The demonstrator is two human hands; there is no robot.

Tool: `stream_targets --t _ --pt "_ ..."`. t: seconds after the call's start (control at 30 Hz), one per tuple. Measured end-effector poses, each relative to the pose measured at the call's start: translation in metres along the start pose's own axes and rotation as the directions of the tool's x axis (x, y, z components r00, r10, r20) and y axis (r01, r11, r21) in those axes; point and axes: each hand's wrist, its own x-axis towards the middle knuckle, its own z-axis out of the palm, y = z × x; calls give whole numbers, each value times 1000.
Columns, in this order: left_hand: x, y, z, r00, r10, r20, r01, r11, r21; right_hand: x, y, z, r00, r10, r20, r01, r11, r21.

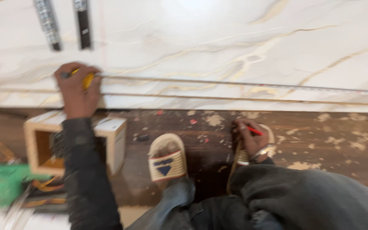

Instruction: The person kneels on the workshop floor beside large marble-patterned panels and measures them with a tape measure, holding the tape case in one hand while stretching the blade along the panel edge. They use a red pencil to make marks along the tape at several positions, repositioning the tape to measure different sections of the panels.

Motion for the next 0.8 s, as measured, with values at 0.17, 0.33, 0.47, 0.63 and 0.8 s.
stream_targets --t 0.17,0.33,0.47,0.63,0.8 --pt "-2 13 -1 996 -91 19 91 995 -33 0 -9 -1 999 48 21 -48 999 8" --pt "-2 22 -3 992 -124 22 125 992 -31 2 -17 0 999 37 32 -38 999 15" --pt "-3 19 -1 990 -138 27 139 990 -37 1 -18 -1 996 82 30 -82 997 -5" --pt "0 10 2 990 -134 29 135 991 -1 1 -16 -1 999 42 35 -43 999 16" --pt "1 11 2 994 -105 19 106 994 -3 2 -15 0 1000 -3 21 3 1000 -6"
